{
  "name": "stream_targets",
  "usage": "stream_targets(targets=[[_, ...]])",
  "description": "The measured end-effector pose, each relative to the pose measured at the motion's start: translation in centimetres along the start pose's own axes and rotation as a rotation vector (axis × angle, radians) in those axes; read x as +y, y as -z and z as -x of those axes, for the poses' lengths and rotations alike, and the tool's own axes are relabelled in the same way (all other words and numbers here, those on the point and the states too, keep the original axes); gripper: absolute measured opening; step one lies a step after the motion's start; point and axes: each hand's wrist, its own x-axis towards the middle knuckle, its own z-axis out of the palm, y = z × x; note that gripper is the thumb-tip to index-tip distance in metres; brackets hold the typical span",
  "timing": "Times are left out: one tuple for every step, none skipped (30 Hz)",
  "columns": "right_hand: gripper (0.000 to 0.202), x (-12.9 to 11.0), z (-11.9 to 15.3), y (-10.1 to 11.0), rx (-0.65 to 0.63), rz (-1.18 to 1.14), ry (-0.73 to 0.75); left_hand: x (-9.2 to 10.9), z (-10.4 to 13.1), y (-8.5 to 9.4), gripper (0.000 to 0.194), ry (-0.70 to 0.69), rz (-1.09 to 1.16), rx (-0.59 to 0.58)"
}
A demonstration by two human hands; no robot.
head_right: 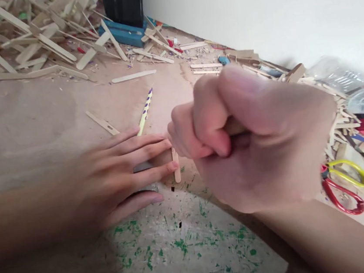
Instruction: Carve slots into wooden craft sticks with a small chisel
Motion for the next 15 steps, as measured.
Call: stream_targets(targets=[[0.047, -0.1, -0.1, -0.1, 0.012, -0.008, -0.016, 0.0, 0.0, 0.1, 0.053, -0.002, 0.001, -0.001], [0.049, -0.2, -0.3, -0.2, 0.032, -0.024, -0.019, 0.0, -0.1, 0.1, 0.053, -0.007, -0.001, 0.000], [0.051, -0.1, -0.5, -0.3, 0.036, -0.031, -0.041, 0.0, -0.1, 0.2, 0.054, -0.010, -0.007, 0.002], [0.056, 0.0, -0.7, -0.5, 0.039, -0.037, -0.062, -0.1, -0.2, 0.2, 0.054, -0.011, -0.015, 0.004], [0.062, 0.1, -0.9, -0.6, 0.038, -0.041, -0.086, -0.1, -0.2, 0.2, 0.054, -0.011, -0.023, 0.006], [0.069, 0.2, -1.0, -0.7, 0.027, -0.038, -0.120, -0.1, -0.2, 0.3, 0.054, -0.011, -0.027, 0.007], [0.073, 0.2, -1.1, -0.8, 0.029, -0.041, -0.132, -0.1, -0.2, 0.3, 0.054, -0.013, -0.027, 0.007], [0.076, 0.3, -1.1, -0.9, 0.031, -0.050, -0.129, -0.1, -0.2, 0.3, 0.053, -0.014, -0.023, 0.005], [0.076, 0.3, -1.1, -0.9, 0.032, -0.062, -0.115, -0.1, -0.2, 0.3, 0.052, -0.017, -0.019, 0.002], [0.075, 0.3, -1.0, -1.0, 0.038, -0.071, -0.092, -0.1, -0.2, 0.3, 0.052, -0.019, -0.016, -0.002], [0.074, 0.3, -1.0, -1.0, 0.051, -0.067, -0.077, -0.1, -0.2, 0.3, 0.052, -0.023, -0.016, -0.003], [0.074, 0.3, -1.0, -1.1, 0.062, -0.047, -0.084, -0.1, -0.2, 0.3, 0.052, -0.028, -0.017, -0.004], [0.075, 0.2, -1.1, -1.1, 0.070, -0.019, -0.107, -0.1, -0.2, 0.3, 0.052, -0.030, -0.016, -0.002], [0.077, 0.1, -1.2, -1.1, 0.075, 0.014, -0.139, -0.1, -0.2, 0.3, 0.052, -0.030, -0.014, 0.000], [0.078, 0.1, -1.3, -1.2, 0.085, 0.041, -0.163, -0.1, -0.2, 0.3, 0.051, -0.026, -0.010, -0.001]])
